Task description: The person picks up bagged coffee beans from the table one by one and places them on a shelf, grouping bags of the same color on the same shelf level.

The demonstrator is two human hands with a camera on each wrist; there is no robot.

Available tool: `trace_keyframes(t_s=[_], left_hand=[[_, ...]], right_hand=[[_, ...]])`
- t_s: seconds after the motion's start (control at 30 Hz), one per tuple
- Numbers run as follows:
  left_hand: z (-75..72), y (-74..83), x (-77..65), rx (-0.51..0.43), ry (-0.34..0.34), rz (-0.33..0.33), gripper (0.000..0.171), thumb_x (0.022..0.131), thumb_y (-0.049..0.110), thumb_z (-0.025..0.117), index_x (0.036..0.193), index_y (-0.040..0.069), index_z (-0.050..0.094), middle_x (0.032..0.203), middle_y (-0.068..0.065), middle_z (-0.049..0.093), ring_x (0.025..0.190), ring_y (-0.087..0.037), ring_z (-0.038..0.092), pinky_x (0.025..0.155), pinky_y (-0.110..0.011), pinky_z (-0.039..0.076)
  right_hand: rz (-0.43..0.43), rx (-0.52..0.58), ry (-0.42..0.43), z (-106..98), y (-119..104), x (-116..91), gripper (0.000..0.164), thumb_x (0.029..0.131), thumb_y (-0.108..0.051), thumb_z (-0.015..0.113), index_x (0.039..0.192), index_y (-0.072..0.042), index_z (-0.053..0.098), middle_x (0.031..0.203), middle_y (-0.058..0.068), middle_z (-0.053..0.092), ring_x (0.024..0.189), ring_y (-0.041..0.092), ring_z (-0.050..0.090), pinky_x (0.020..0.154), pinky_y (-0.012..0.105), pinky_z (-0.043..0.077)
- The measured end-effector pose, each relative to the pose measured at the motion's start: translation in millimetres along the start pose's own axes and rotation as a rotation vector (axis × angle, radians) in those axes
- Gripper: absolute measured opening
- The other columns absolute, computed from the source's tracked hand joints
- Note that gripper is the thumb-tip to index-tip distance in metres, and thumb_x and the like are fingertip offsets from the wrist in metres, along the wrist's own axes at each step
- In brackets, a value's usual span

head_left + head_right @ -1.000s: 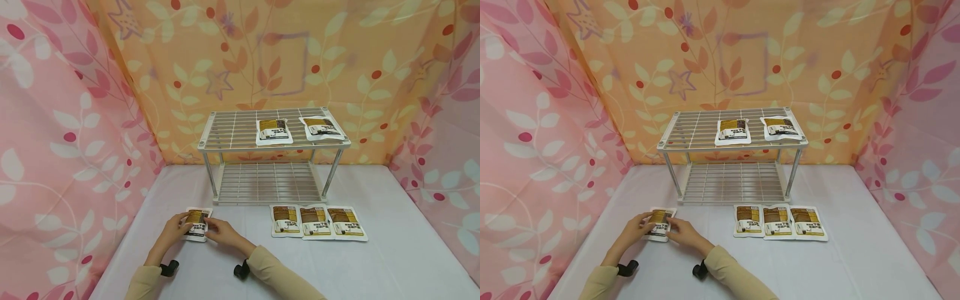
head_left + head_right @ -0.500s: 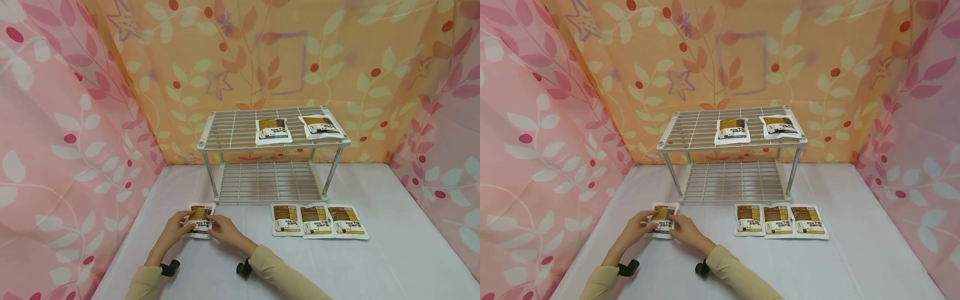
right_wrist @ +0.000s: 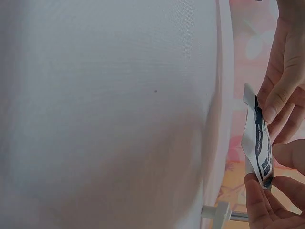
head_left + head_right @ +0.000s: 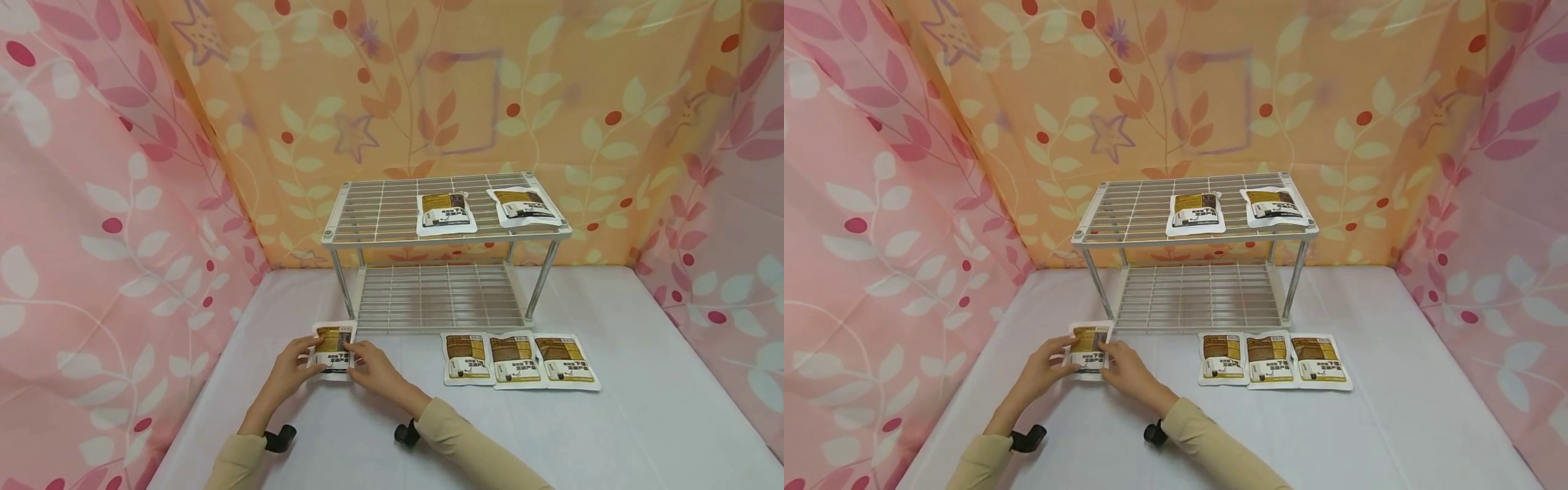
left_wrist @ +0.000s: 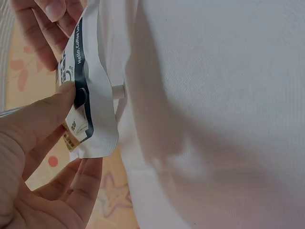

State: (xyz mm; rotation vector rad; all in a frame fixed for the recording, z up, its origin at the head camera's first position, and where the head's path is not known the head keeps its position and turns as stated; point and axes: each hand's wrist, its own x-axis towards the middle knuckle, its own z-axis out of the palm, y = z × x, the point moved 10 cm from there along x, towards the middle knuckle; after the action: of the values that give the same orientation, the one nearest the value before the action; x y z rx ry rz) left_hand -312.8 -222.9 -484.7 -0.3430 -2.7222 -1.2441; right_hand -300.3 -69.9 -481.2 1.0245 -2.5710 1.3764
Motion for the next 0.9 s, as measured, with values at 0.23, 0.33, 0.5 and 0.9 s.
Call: trace_keyframes(t_s=[0.23,0.33,0.5,0.9], left_hand=[[1.3,15.4,3.0,-0.029,0.028,0.087,0.055,0.071,0.006,0.078,0.122,0.004,0.059,0.13,-0.024,0.049,0.104,-0.036,0.054,0.084,-0.046,0.051],[2.0,23.0,4.4,-0.028,0.046,0.12,0.054,0.071,0.006,0.079,0.121,0.004,0.06,0.13,-0.024,0.049,0.106,-0.037,0.054,0.082,-0.045,0.052],[2.9,35.0,5.7,-0.014,0.074,0.138,0.054,0.071,0.005,0.078,0.121,0.003,0.06,0.13,-0.025,0.048,0.107,-0.038,0.054,0.079,-0.045,0.053],[6.0,55.5,12.3,-0.004,0.165,0.228,0.054,0.07,0.004,0.079,0.121,0.004,0.06,0.132,-0.023,0.048,0.112,-0.037,0.053,0.071,-0.042,0.054]], right_hand=[[-0.051,-0.024,0.046,-14,-3,-2,0.051,0.082,-0.003,0.065,0.13,0.004,0.049,0.116,0.017,0.056,0.092,0.026,0.063,0.08,0.024,0.052],[-0.051,-0.025,0.062,-20,-2,-3,0.051,0.083,-0.003,0.064,0.131,0.004,0.048,0.118,0.017,0.055,0.095,0.026,0.062,0.081,0.025,0.053],[-0.055,-0.05,0.079,-27,0,-3,0.051,0.084,-0.003,0.064,0.132,0.002,0.048,0.12,0.016,0.054,0.098,0.026,0.061,0.082,0.026,0.053],[-0.068,-0.104,0.156,-49,-2,-8,0.051,0.084,-0.005,0.064,0.132,-0.003,0.049,0.122,0.012,0.053,0.098,0.024,0.061,0.082,0.027,0.053]])
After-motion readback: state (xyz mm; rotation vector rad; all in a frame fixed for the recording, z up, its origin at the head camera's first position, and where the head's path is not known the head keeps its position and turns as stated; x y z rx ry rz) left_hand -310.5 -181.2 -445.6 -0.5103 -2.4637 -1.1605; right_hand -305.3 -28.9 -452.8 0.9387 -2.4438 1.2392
